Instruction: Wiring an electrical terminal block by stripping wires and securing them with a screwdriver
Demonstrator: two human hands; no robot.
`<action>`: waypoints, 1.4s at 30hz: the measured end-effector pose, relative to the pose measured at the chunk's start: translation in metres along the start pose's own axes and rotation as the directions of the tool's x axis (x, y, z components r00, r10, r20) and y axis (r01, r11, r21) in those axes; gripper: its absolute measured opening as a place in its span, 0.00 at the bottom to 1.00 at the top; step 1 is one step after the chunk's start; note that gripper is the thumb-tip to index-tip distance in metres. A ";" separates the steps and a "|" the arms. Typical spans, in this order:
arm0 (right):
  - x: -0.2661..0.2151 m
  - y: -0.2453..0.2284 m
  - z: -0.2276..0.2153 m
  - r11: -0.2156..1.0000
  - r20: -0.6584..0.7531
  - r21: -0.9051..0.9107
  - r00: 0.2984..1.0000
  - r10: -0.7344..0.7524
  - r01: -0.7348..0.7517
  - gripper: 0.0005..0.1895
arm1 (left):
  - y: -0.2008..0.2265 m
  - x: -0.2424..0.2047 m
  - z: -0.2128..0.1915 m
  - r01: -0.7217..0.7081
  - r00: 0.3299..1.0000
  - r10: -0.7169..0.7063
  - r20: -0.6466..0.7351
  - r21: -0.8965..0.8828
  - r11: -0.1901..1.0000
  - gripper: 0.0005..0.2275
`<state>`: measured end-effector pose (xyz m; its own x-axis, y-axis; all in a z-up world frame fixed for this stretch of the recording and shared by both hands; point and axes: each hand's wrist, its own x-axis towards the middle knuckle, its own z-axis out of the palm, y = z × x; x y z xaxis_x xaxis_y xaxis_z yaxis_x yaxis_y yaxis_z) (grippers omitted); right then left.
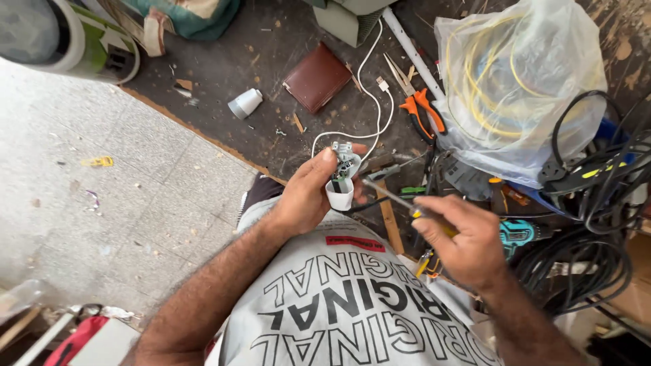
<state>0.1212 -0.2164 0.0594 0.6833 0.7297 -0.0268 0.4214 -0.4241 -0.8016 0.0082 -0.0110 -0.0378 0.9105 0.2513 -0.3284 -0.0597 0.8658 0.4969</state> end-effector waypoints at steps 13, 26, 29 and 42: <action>0.007 -0.014 0.016 0.984 -0.065 -0.072 0.984 -0.165 0.160 0.10 | -0.001 0.000 -0.007 -0.003 0.994 -0.008 0.107 0.104 0.995 0.27; 0.017 -0.014 0.007 0.890 0.043 -0.266 0.927 -0.373 0.370 0.13 | 0.008 -0.001 0.003 -0.062 0.991 0.035 0.127 0.216 0.974 0.27; 0.019 -0.014 0.007 0.849 0.063 -0.290 0.894 -0.444 0.443 0.13 | 0.005 -0.002 0.001 -0.054 0.991 0.019 0.133 0.265 0.963 0.27; -0.008 -0.005 0.044 0.793 0.053 -0.432 0.889 -0.454 0.430 0.15 | 0.006 -0.003 -0.007 -0.169 0.968 0.059 0.245 0.457 0.873 0.23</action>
<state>0.0879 -0.1963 0.0370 0.3850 0.8699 0.3084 0.8856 -0.2540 -0.3889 0.0027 -0.0034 -0.0392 0.9778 0.1883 -0.0916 -0.0190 0.5154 0.8567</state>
